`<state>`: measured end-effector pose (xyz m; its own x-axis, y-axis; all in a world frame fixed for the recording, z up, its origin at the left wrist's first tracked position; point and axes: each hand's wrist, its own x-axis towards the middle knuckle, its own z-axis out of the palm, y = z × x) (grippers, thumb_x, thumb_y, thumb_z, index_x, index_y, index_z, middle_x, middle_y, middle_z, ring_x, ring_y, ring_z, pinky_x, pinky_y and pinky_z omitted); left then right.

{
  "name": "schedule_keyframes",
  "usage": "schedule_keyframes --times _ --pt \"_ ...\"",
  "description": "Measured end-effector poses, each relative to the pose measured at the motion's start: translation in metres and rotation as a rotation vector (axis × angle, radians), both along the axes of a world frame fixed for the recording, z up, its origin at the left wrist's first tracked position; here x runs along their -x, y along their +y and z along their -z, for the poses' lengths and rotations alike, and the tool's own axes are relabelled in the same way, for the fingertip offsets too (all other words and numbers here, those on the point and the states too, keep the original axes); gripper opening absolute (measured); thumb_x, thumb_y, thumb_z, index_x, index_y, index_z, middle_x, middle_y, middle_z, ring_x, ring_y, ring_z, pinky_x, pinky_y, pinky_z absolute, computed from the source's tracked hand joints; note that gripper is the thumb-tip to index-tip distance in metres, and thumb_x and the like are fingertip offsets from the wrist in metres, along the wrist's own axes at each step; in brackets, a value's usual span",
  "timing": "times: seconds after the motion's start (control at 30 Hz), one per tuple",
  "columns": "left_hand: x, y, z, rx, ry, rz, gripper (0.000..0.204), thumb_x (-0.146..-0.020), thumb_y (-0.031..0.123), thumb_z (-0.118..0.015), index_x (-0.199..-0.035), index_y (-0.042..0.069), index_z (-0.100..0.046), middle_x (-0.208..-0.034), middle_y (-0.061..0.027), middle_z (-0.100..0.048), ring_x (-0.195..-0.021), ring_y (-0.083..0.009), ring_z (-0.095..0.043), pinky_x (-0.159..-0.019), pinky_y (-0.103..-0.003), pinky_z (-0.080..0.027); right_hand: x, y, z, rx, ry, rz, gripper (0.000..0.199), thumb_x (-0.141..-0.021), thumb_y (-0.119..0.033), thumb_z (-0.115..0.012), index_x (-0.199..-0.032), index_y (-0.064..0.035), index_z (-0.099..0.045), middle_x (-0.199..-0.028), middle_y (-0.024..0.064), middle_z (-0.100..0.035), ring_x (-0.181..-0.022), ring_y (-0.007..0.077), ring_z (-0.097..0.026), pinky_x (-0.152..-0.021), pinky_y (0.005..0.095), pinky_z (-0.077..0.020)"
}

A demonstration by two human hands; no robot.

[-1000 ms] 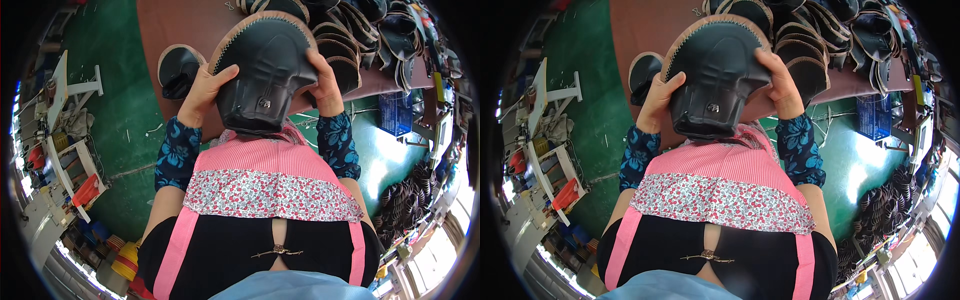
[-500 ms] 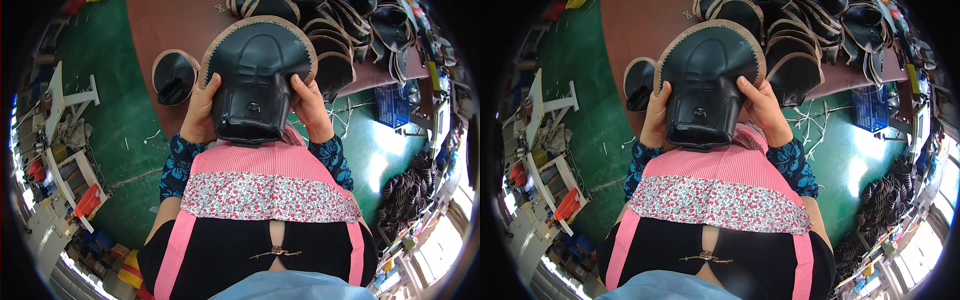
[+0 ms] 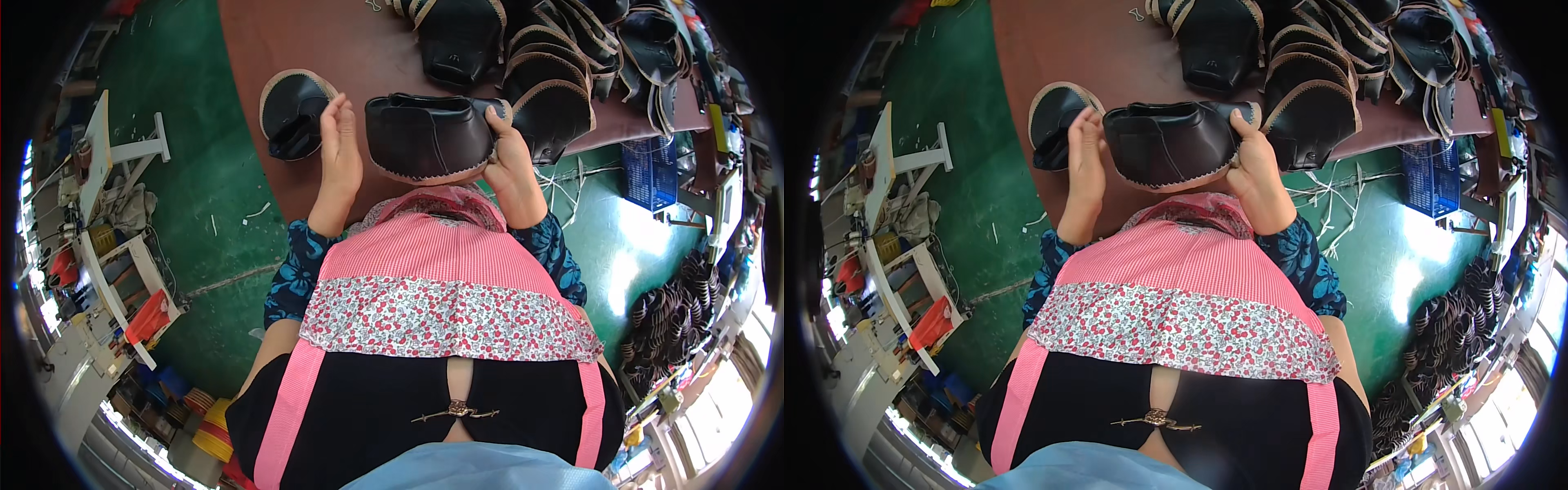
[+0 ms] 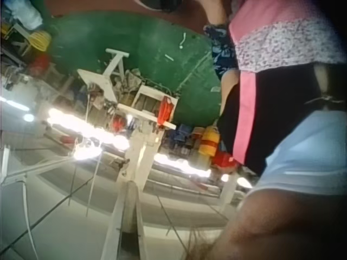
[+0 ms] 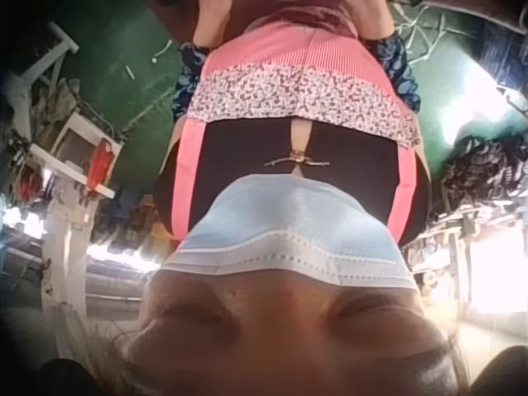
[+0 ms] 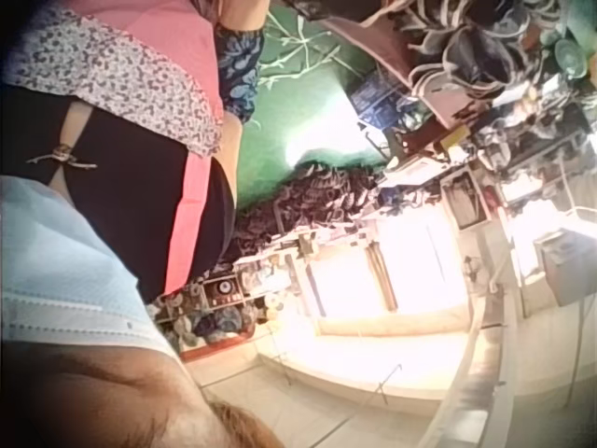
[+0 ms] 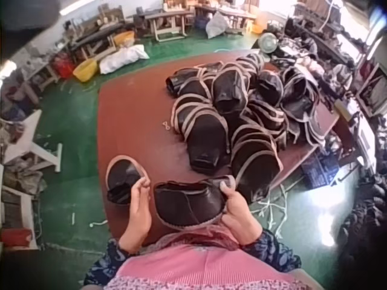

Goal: Inspecting and organizing shoe upper components on a table in a manufacturing facility.

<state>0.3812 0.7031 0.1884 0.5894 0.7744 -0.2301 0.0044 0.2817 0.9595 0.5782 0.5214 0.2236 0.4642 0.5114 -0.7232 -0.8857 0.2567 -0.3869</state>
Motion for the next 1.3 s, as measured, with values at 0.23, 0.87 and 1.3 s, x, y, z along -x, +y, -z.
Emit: schedule_keyframes --times 0.23,0.87,1.3 --pt "-0.008 -0.012 -0.092 -1.134 0.144 0.341 0.064 -0.079 0.044 -0.096 -0.126 0.008 -0.072 -0.119 -0.0091 -0.07 -0.117 -0.0346 -0.064 -0.108 -0.048 -0.044 0.01 0.006 0.024 0.038 0.054 -0.069 0.033 -0.117 -0.024 -0.058 -0.135 0.0026 -0.068 -0.127 0.019 -0.079 -0.111 0.0317 -0.079 -0.103 0.0477 -0.0652" --pt "0.067 0.122 0.09 -1.354 0.928 -0.042 0.04 -0.098 0.043 -0.083 -0.124 0.015 -0.069 -0.114 -0.0052 -0.069 -0.112 -0.0321 -0.066 -0.091 -0.054 -0.045 -0.23 0.09 0.128 0.603 -1.549 -0.485 0.076 -0.098 -0.027 -0.087 -0.158 0.0033 -0.054 -0.14 0.0194 -0.073 -0.119 0.0252 -0.073 -0.097 0.0381 -0.0582" --pt "-0.021 0.047 0.023 -0.358 0.042 -0.098 0.046 -0.105 0.021 -0.08 -0.144 0.001 -0.066 -0.138 -0.0092 -0.069 -0.129 -0.0211 -0.064 -0.114 -0.037 -0.05 -0.14 0.071 0.069 -0.201 -0.718 -0.663 0.036 -0.111 -0.015 -0.071 -0.142 0.002 -0.07 -0.132 0.007 -0.078 -0.116 0.0165 -0.075 -0.104 0.0329 -0.0581"
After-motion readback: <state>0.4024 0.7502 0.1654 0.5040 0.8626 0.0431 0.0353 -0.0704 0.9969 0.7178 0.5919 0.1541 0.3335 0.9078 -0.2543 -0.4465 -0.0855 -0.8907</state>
